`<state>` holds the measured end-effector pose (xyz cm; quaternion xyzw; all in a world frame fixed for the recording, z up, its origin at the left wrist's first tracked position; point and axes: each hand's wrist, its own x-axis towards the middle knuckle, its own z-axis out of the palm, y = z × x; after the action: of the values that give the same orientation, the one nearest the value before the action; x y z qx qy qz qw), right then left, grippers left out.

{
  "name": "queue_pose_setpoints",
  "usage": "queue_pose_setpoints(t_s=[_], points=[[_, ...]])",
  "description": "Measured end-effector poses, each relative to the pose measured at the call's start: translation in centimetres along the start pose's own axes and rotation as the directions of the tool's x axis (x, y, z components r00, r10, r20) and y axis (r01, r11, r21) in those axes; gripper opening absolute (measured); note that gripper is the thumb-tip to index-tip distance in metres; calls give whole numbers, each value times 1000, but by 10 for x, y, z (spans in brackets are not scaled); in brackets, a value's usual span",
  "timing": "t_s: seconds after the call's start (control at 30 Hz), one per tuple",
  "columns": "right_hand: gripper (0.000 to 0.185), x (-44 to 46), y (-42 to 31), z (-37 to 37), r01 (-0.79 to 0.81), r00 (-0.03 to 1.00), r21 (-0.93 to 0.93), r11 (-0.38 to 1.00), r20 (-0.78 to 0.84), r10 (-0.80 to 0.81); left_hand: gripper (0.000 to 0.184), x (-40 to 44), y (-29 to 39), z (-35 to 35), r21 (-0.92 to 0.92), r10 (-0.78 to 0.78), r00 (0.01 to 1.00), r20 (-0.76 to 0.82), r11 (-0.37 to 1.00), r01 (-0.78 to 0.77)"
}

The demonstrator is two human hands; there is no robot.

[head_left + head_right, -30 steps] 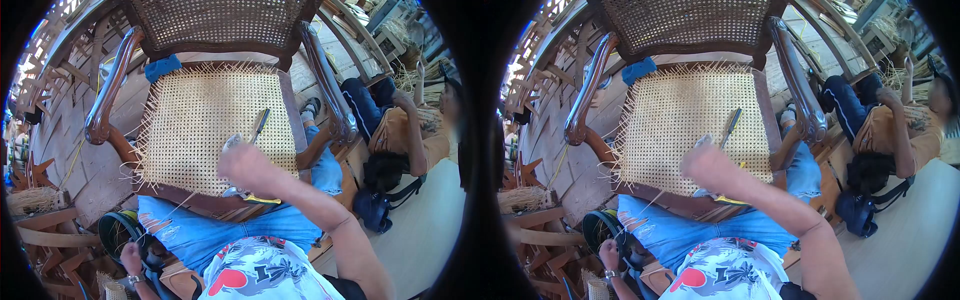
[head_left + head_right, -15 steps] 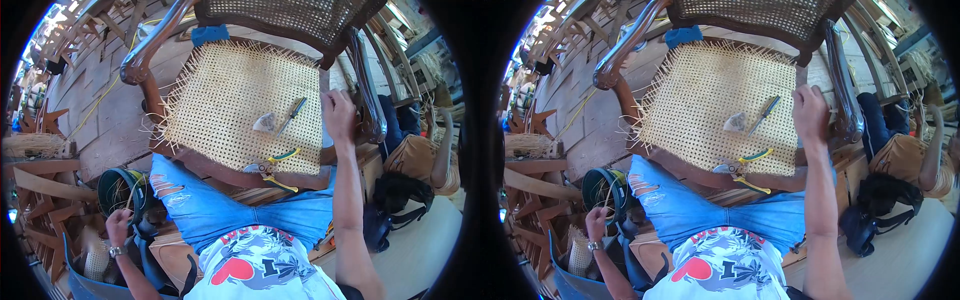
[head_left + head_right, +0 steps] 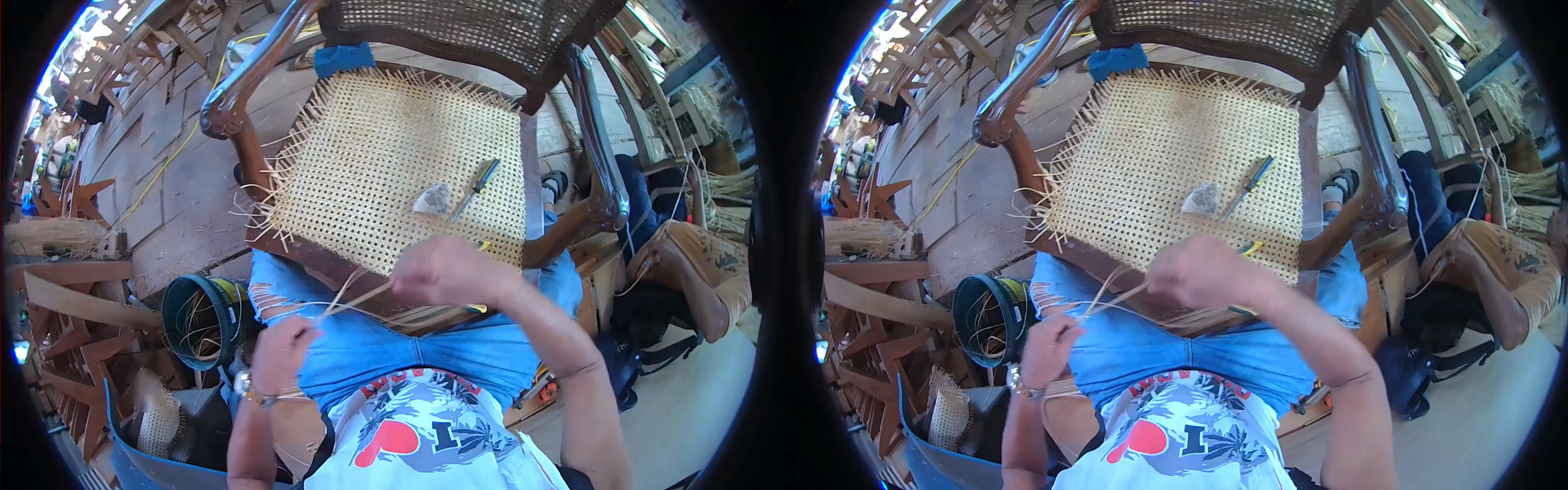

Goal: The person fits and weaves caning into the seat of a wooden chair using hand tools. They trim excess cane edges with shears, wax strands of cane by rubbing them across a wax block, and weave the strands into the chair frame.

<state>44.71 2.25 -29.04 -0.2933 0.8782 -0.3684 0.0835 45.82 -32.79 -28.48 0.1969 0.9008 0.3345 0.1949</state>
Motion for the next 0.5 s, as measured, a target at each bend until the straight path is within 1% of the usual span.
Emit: queue_pose_setpoints(t_s=[0.03, 0.07, 0.1, 0.13, 0.17, 0.2, 0.23, 0.27, 0.3, 0.33, 0.37, 0.4, 0.43, 0.47, 0.5], points=[[16, -1, 19, -9, -65, 997, 14, 998, -44, 66, 18, -12, -23, -15, 118, -28, 995, -98, 992, 40], [18, 1, 37, -22, -130, 987, 28, 991, -88, 132, 20, -27, -60, -33, 157, -137, 972, -191, 973, 168], [18, 4, 53, -40, -204, 977, -86, 975, -88, 197, 19, -48, -109, -58, 309, -245, 932, -266, 895, 323], [19, 4, 65, -59, -278, 960, -138, 951, -73, 270, 20, -76, -154, -85, 65, -469, 809, -354, 851, 521], [20, 3, 81, -74, -378, 924, -105, 920, -105, 368, 19, -115, -228, -108, 94, -396, 744, -538, 850, 519], [22, 0, 96, -86, -477, 875, -67, 877, -134, 466, 26, -156, -287, -141, 203, -454, 628, -632, 686, 699], [22, -6, 116, -93, -473, 865, -43, 880, -214, 454, 40, -213, -376, -178, 243, -455, 549, -702, 571, 784], [21, -10, 126, -102, -494, 847, -98, 864, -276, 454, 46, -258, -415, -202, 136, -505, 391, -769, 468, 873], [21, -11, 132, -106, -542, 812, -136, 829, -340, 475, 52, -289, -437, -220, 23, -537, 226, -813, 359, 933], [22, -13, 137, -110, -593, 771, -172, 786, -403, 493, 49, -305, -448, -233, -220, -581, 51, -813, 387, 896], [22, -16, 139, -113, -644, 727, -205, 737, -463, 507, 48, -314, -448, -244, -444, -606, -126, -786, 411, 796], [23, -15, 137, -112, -678, 710, -259, 689, -475, 520, 45, -308, -442, -248, -489, -591, -88, -802, 564, 665], [23, -8, 131, -108, -705, 695, -313, 637, -486, 531, 42, -293, -420, -250, -520, -575, -50, -816, 695, 495], [25, 4, 124, -105, -723, 684, -368, 584, -496, 535, 39, -274, -391, -252, -534, -559, -12, -829, 786, 310], [26, 22, 117, -101, -645, 764, -422, 637, -384, 519, 31, -231, -336, -251, -423, -429, -35, -902, 869, 257]])
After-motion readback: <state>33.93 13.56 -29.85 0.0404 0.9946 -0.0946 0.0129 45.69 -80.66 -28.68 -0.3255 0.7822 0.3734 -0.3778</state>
